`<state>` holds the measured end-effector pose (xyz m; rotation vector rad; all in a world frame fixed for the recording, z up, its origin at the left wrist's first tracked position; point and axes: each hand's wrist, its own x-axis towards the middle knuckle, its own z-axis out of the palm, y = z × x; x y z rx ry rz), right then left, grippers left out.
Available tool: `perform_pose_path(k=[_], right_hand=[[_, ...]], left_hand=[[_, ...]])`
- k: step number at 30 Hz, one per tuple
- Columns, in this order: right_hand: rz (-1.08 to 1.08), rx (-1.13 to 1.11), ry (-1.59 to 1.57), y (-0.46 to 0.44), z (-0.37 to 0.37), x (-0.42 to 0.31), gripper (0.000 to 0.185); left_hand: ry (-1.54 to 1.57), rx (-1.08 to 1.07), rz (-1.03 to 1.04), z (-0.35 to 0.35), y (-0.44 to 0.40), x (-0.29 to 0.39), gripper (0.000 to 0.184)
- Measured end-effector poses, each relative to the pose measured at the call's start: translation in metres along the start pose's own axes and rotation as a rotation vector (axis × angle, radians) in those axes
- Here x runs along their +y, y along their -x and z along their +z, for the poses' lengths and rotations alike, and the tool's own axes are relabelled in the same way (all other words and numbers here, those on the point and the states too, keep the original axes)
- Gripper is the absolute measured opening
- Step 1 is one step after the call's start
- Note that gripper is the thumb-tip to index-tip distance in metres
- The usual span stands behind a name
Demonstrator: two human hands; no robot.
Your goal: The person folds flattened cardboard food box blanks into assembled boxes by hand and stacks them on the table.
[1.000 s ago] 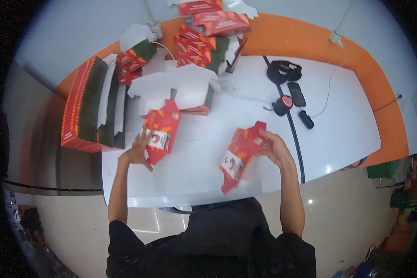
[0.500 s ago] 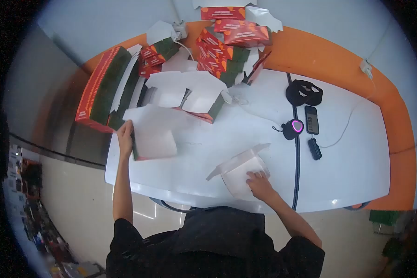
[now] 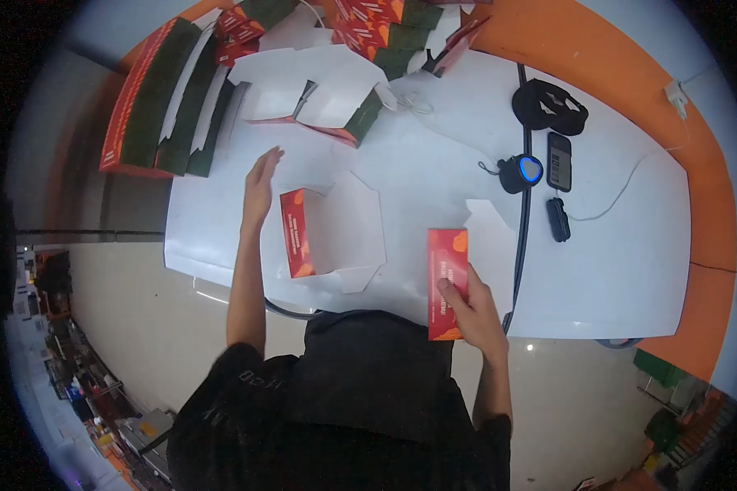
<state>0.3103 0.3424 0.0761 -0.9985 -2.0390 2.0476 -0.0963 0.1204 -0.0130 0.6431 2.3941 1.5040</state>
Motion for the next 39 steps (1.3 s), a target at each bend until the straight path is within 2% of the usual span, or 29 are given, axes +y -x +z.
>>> perform_pose_path(k=[2,4,5,6,8,11,15,17,19,21,23,24,25,28,29,32,33,35,37,39], right_hand=[[-0.119,-0.004,-0.027,-0.017,0.021,0.006,0.041],[-0.273,-0.025,0.039,-0.049,0.054,0.006,0.044],[-0.217,-0.096,0.104,-0.067,0.072,0.002,0.046],[-0.158,-0.17,0.17,-0.085,0.091,-0.002,0.048],[-0.128,-0.226,0.346,-0.119,0.135,0.005,0.036],[-0.343,-0.177,0.508,-0.148,0.182,0.027,0.035],[-0.285,-0.155,0.552,-0.144,0.191,0.024,0.035],[-0.263,-0.149,0.546,-0.138,0.186,0.021,0.034],[-0.364,-0.185,0.583,-0.141,0.183,0.036,0.036],[-0.309,-0.253,0.493,-0.145,0.178,0.031,0.037],[-0.099,-0.359,0.267,-0.148,0.173,0.024,0.038],[-0.117,-0.376,0.196,-0.146,0.172,0.027,0.036],[-0.139,-0.396,0.127,-0.144,0.169,0.032,0.033],[-0.196,-0.483,0.021,-0.121,0.157,0.025,0.032],[-0.213,-0.519,0.005,-0.112,0.152,0.019,0.033],[-0.295,-0.68,-0.026,-0.088,0.139,0.017,0.037],[-0.42,-0.677,0.025,-0.086,0.13,0.011,0.038],[-0.67,-0.66,0.125,-0.08,0.108,-0.003,0.041],[-0.779,-0.418,0.226,-0.074,0.087,-0.016,0.041],[-0.924,-0.174,0.3,-0.07,0.077,-0.04,0.041]], left_hand=[[-0.031,0.071,0.035,-0.003,0.044,0.023,0.049],[-0.103,0.063,0.083,0.008,0.076,0.007,0.052],[0.056,0.023,-0.091,0.017,0.086,0.003,0.056],[0.085,-0.015,-0.11,0.025,0.093,-0.011,0.059],[0.2,-0.109,-0.09,0.037,0.102,-0.018,0.055],[0.21,-0.074,-0.133,0.049,0.11,-0.002,0.054],[0.29,0.056,-0.146,0.064,0.116,0.003,0.053],[0.263,0.038,-0.172,0.068,0.118,0.004,0.053],[0.273,0.026,-0.186,0.072,0.118,0.009,0.054],[0.317,0.033,-0.191,0.075,0.118,0.016,0.055],[0.444,-0.003,-0.237,0.073,0.119,0.024,0.057],[0.509,-0.016,-0.261,0.071,0.119,0.025,0.058],[0.434,0.051,-0.163,0.074,0.121,0.005,0.063],[0.773,0.166,-0.182,0.066,0.131,0.035,0.073],[0.911,0.162,-0.234,0.059,0.135,0.031,0.086],[0.973,-0.125,-0.241,0.039,0.145,0.027,0.098],[0.973,-0.151,-0.301,0.032,0.148,0.04,0.112],[0.879,-0.122,-0.202,0.03,0.155,0.053,0.121],[0.855,-0.087,-0.179,0.034,0.162,0.063,0.135],[0.905,-0.113,-0.168,0.036,0.168,0.069,0.136]])
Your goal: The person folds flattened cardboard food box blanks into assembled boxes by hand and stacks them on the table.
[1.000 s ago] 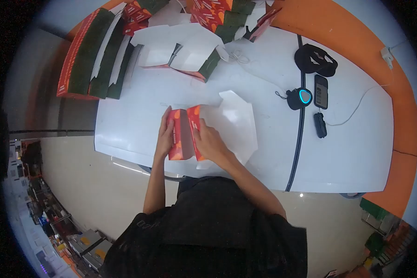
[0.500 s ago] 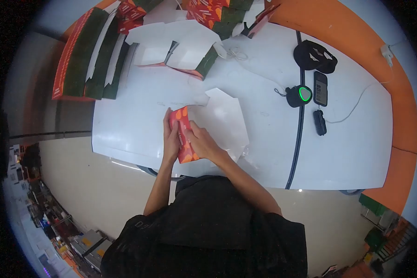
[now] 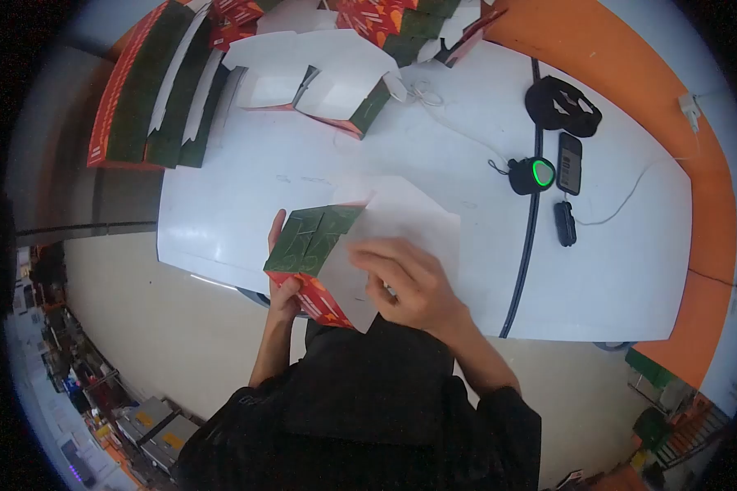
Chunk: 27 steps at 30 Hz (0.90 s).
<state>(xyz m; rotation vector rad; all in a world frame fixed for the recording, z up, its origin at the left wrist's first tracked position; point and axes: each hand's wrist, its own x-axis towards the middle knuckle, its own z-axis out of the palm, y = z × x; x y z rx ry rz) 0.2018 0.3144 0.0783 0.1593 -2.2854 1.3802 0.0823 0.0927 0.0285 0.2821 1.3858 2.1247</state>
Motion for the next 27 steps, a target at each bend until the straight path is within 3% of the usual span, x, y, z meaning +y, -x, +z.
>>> perform_pose_path(k=[3,6,10,15,19,22,25,26,27], right_hand=[[-0.164,-0.028,0.561,-0.055,-0.015,-0.027,0.031],[-0.193,-0.105,0.734,-0.055,-0.009,-0.014,0.03],[-0.152,-0.133,0.703,-0.049,-0.014,-0.012,0.029],[-0.28,-0.172,0.624,-0.052,-0.024,-0.007,0.017],[-0.223,-0.103,0.441,-0.05,-0.023,0.0,0.02],[-0.128,-0.044,0.359,-0.05,-0.013,0.008,0.026],[0.055,-0.064,0.3,-0.051,-0.013,0.009,0.039],[0.113,-0.07,0.251,-0.054,-0.02,-0.001,0.044],[0.164,-0.077,0.203,-0.058,-0.029,-0.009,0.049]], left_hand=[[0.06,-0.083,0.045,0.021,0.003,0.005,0.131],[0.029,-0.145,0.081,0.028,0.006,0.003,0.124],[0.002,-0.098,0.134,0.035,0.016,-0.011,0.113],[-0.01,-0.166,0.181,0.045,0.02,-0.017,0.112],[0.043,-0.208,0.171,0.046,0.016,-0.019,0.114],[0.14,-0.183,-0.001,0.052,0.011,-0.008,0.106],[0.224,-0.053,-0.152,0.046,-0.007,-0.009,0.087],[0.19,0.052,-0.225,0.044,-0.015,-0.008,0.064],[0.232,0.061,-0.294,0.037,-0.028,-0.007,0.061]])
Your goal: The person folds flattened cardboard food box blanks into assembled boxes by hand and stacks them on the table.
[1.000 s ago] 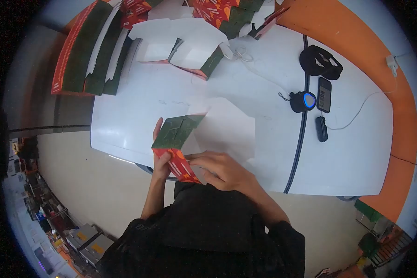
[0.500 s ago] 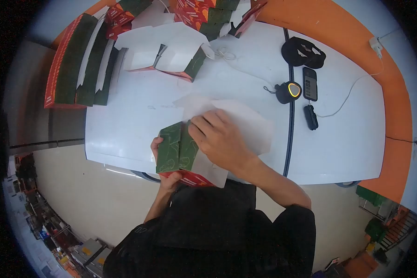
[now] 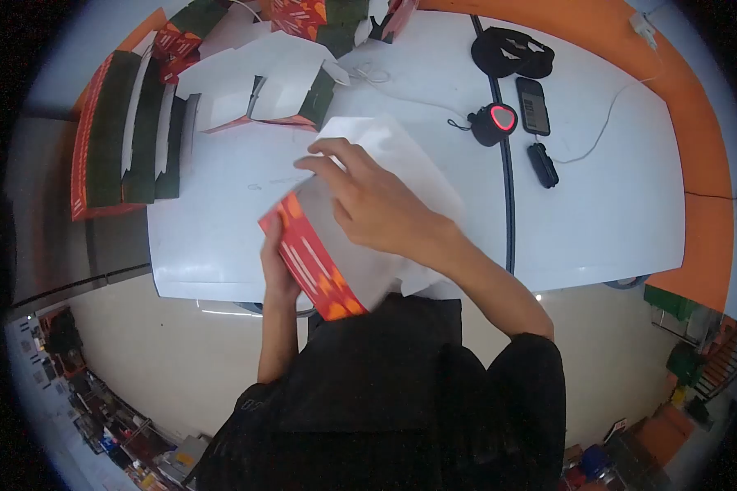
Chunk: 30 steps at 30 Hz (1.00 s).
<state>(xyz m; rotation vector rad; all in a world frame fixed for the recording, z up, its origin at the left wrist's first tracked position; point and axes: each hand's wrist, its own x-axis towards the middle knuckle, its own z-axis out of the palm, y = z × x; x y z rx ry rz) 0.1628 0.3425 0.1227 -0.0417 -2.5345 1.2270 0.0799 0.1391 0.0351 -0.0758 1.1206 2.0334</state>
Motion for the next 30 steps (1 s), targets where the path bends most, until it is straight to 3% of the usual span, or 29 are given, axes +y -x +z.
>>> perform_pose_path(k=[1,4,8,11,14,20,23,26,30], right_hand=[[0.029,-0.146,0.058,0.006,-0.014,-0.003,0.065],[0.026,-0.638,-0.028,0.029,-0.034,0.004,0.068],[-0.031,-0.617,0.359,0.041,0.011,0.027,0.04],[-0.067,-0.494,0.345,0.044,0.024,0.052,0.027],[-0.054,-0.487,0.288,0.051,0.034,0.066,0.026],[-0.174,-0.468,0.352,0.054,0.03,0.068,0.024],[-0.244,-0.381,0.352,0.058,0.039,0.073,0.026],[-0.211,-0.323,0.302,0.066,0.051,0.076,0.026],[0.003,-0.276,-0.019,0.075,0.066,0.074,0.028]], left_hand=[[0.044,0.014,-0.065,-0.009,-0.012,0.008,0.058],[0.091,0.071,-0.113,-0.03,-0.036,0.017,0.057],[0.115,0.085,-0.171,-0.042,-0.043,0.013,0.059],[0.215,-0.051,-0.14,-0.047,-0.024,-0.015,0.062],[0.283,-0.231,-0.31,-0.042,0.008,-0.034,0.067],[-0.071,-0.029,-0.28,-0.066,0.016,-0.048,0.071],[0.004,-0.123,-0.277,-0.053,0.015,-0.04,0.07],[-0.067,-0.132,-0.267,-0.053,0.01,-0.034,0.069],[-0.001,-0.114,-0.235,-0.047,0.004,-0.025,0.066]])
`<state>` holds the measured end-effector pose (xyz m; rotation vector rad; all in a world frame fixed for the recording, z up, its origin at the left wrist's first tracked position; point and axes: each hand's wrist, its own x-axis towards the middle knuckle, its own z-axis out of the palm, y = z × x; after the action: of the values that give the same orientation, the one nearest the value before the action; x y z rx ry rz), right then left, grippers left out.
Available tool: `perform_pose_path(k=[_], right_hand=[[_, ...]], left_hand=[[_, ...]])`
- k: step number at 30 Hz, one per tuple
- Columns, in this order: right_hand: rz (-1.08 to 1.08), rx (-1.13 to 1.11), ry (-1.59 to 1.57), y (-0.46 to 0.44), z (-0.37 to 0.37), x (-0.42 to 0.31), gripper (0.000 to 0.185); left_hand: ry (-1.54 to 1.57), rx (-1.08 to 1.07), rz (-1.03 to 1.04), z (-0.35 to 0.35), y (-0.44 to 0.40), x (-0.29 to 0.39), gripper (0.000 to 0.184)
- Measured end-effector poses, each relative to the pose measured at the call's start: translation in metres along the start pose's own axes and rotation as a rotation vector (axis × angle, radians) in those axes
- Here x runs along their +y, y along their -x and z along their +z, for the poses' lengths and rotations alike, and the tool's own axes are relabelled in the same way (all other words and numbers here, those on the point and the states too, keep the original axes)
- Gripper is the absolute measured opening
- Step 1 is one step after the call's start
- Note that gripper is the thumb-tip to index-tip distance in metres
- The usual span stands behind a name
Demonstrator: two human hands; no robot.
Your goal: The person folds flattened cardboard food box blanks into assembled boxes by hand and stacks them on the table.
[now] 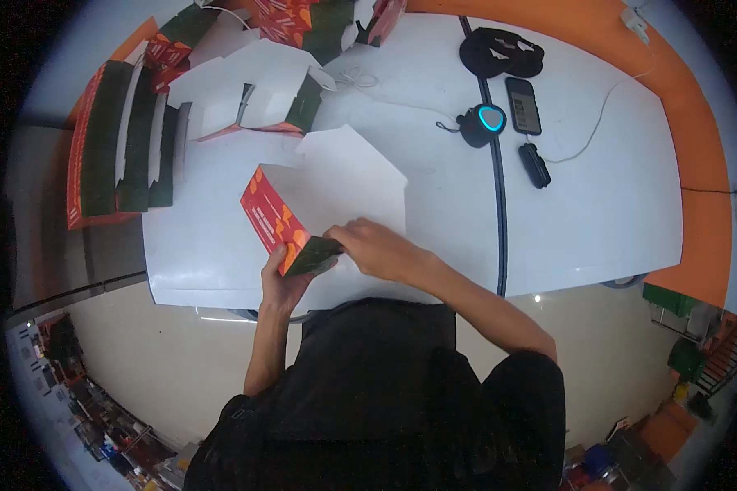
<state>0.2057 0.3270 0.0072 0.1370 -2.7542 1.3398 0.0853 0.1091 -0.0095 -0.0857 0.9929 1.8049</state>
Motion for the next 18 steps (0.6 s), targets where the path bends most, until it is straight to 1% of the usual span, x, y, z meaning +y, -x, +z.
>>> perform_pose_path(k=[2,5,6,7,8,10,11,12,14,15,17,18], right_hand=[[0.143,-0.038,-0.159,0.006,-0.004,-0.009,0.03],[0.101,0.054,-0.122,0.008,-0.003,-0.007,0.031],[0.132,0.068,-0.117,0.009,0.003,-0.001,0.033],[0.164,0.081,-0.111,0.01,0.012,0.011,0.035],[0.193,0.092,-0.104,0.008,0.018,0.023,0.037],[0.218,0.029,-0.306,0.006,0.023,0.046,0.039],[0.234,-0.007,-0.411,0.006,0.023,0.054,0.04],[0.241,-0.051,-0.378,0.006,0.018,0.061,0.038],[0.26,-0.134,-0.312,0.006,0.006,0.076,0.036],[0.304,-0.221,-0.253,0.004,0.0,0.086,0.04],[0.271,-0.066,-0.286,0.006,0.002,0.094,0.052],[0.252,0.007,-0.301,0.007,0.001,0.097,0.058]], left_hand=[[0.044,0.02,0.046,0.01,-0.002,0.002,0.065],[0.023,0.06,0.066,0.006,-0.009,-0.009,0.065],[0.017,0.071,0.067,0.003,-0.013,-0.014,0.065],[0.011,0.021,0.043,-0.007,-0.018,-0.022,0.074],[0.007,0.063,0.118,-0.006,-0.019,-0.023,0.077],[0.004,0.157,0.27,-0.003,-0.021,-0.026,0.085],[-0.075,0.289,0.347,-0.022,-0.025,-0.022,0.089],[-0.359,0.428,0.516,-0.055,-0.034,-0.019,0.084],[-0.556,0.487,0.834,-0.073,-0.04,0.012,0.079],[-0.684,0.349,0.823,-0.079,-0.04,0.025,0.078],[-0.936,0.066,0.784,-0.086,-0.04,0.045,0.078],[-0.938,0.012,0.727,-0.082,-0.042,0.045,0.08]])
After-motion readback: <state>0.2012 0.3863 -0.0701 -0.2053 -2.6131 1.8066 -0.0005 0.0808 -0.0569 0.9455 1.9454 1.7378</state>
